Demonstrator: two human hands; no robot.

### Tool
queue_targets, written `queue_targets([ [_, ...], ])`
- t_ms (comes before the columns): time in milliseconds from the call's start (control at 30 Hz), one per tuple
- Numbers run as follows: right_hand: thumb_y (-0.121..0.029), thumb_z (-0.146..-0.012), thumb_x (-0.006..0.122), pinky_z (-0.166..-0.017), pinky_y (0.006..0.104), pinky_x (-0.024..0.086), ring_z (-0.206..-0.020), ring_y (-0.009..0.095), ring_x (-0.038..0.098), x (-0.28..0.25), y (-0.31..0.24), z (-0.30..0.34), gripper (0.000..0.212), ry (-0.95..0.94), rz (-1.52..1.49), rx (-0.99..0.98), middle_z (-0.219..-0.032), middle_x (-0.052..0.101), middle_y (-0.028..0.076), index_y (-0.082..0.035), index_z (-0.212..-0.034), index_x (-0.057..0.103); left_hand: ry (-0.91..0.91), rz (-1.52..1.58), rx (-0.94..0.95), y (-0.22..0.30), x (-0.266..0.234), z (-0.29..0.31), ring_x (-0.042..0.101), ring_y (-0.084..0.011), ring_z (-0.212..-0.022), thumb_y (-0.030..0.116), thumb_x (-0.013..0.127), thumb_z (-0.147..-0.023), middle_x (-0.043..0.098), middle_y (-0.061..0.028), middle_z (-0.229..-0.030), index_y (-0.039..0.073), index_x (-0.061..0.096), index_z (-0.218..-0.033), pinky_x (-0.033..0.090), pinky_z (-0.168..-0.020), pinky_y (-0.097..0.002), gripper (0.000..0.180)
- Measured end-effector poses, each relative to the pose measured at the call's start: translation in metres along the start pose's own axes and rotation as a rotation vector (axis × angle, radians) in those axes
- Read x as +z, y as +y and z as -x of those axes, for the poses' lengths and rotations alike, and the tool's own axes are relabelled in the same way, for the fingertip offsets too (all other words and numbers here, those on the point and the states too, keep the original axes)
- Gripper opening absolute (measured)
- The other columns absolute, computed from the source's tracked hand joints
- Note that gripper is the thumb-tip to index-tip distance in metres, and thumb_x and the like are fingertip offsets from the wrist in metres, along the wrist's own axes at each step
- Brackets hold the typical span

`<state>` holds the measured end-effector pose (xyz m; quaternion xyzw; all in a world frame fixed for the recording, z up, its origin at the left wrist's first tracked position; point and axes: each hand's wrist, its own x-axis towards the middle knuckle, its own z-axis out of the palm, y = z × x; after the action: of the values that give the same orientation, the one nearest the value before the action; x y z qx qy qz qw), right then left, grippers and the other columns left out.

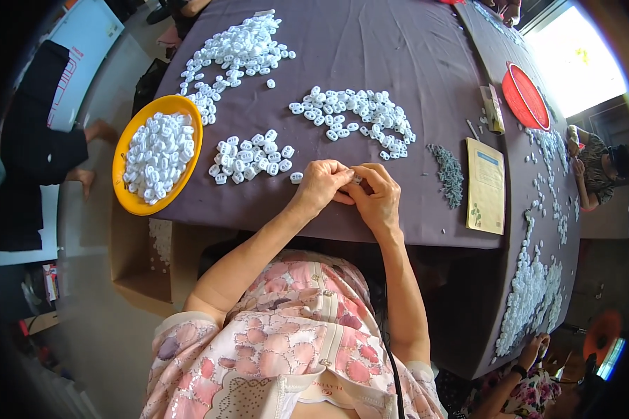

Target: The person assembles small plastic cord locks by fitting pieces together by hand and places the assembled locks into a bowl and across the table.

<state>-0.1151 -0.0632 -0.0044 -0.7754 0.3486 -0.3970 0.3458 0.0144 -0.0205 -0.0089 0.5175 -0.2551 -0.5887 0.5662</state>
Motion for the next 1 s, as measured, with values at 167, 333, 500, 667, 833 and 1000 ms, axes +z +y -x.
queue_targets([
  [167,-0.002,-0.071,0.068,-0.059,0.0267,0.05,-0.066,0.017,0.063,-0.002,-0.001,0.003,0.019,-0.007,-0.018,0.035,-0.084,0.064,0.008,-0.002,-0.09,0.066,-0.003,-0.042,0.013,0.002,0.001,0.003,0.065,-0.0163,-0.068,0.009,0.056,-0.088,0.063,-0.0103,-0.078,-0.005,0.06,-0.085,0.058,-0.058,-0.0288,0.016],
  [333,-0.002,-0.072,0.066,-0.061,0.0284,0.05,-0.069,0.02,0.064,-0.002,0.002,0.003,0.017,-0.011,0.009,0.007,-0.085,0.065,0.009,-0.001,-0.089,0.066,-0.001,-0.029,0.025,-0.001,0.002,0.002,0.063,-0.0147,-0.067,0.007,0.057,-0.088,0.063,-0.0098,-0.077,-0.006,0.061,-0.082,0.059,-0.059,-0.0282,0.015],
  [500,-0.002,-0.073,0.065,-0.062,0.0302,0.051,-0.071,0.024,0.064,-0.004,0.0,0.002,0.014,0.004,0.034,-0.013,-0.084,0.065,0.01,-0.001,-0.087,0.065,0.038,-0.026,0.1,-0.01,0.006,0.001,0.062,-0.0131,-0.065,0.007,0.057,-0.087,0.062,-0.009,-0.075,-0.005,0.061,-0.08,0.058,-0.059,-0.027,0.014],
  [667,0.0,-0.072,0.066,-0.06,0.0252,0.049,-0.067,0.015,0.062,-0.003,0.0,0.0,0.021,-0.008,0.021,-0.05,-0.088,0.064,0.008,-0.001,-0.093,0.066,0.039,-0.104,0.111,-0.008,0.004,0.002,0.061,-0.012,-0.064,0.01,0.057,-0.088,0.061,-0.0077,-0.075,-0.004,0.059,-0.082,0.057,-0.057,-0.0264,0.016],
  [833,0.0,-0.072,0.068,-0.062,0.0264,0.05,-0.075,0.018,0.064,-0.047,0.01,-0.001,0.024,0.026,0.044,0.049,-0.094,0.063,0.011,-0.003,-0.096,0.065,0.043,-0.211,0.025,0.007,-0.003,0.014,0.063,-0.0153,-0.058,0.011,0.055,-0.089,0.062,-0.0084,-0.073,-0.004,0.058,-0.083,0.054,-0.048,-0.025,0.016],
  [1000,-0.006,-0.081,0.06,-0.072,0.0418,0.047,-0.081,0.034,0.058,-0.096,0.035,-0.012,0.008,0.153,0.658,0.041,-0.089,0.058,0.015,-0.001,-0.086,0.063,0.095,-0.533,0.075,0.03,-0.024,0.03,0.057,-0.0085,-0.05,0.014,0.057,-0.087,0.059,-0.0046,-0.064,0.0,0.058,-0.078,0.045,-0.041,-0.021,0.016],
])
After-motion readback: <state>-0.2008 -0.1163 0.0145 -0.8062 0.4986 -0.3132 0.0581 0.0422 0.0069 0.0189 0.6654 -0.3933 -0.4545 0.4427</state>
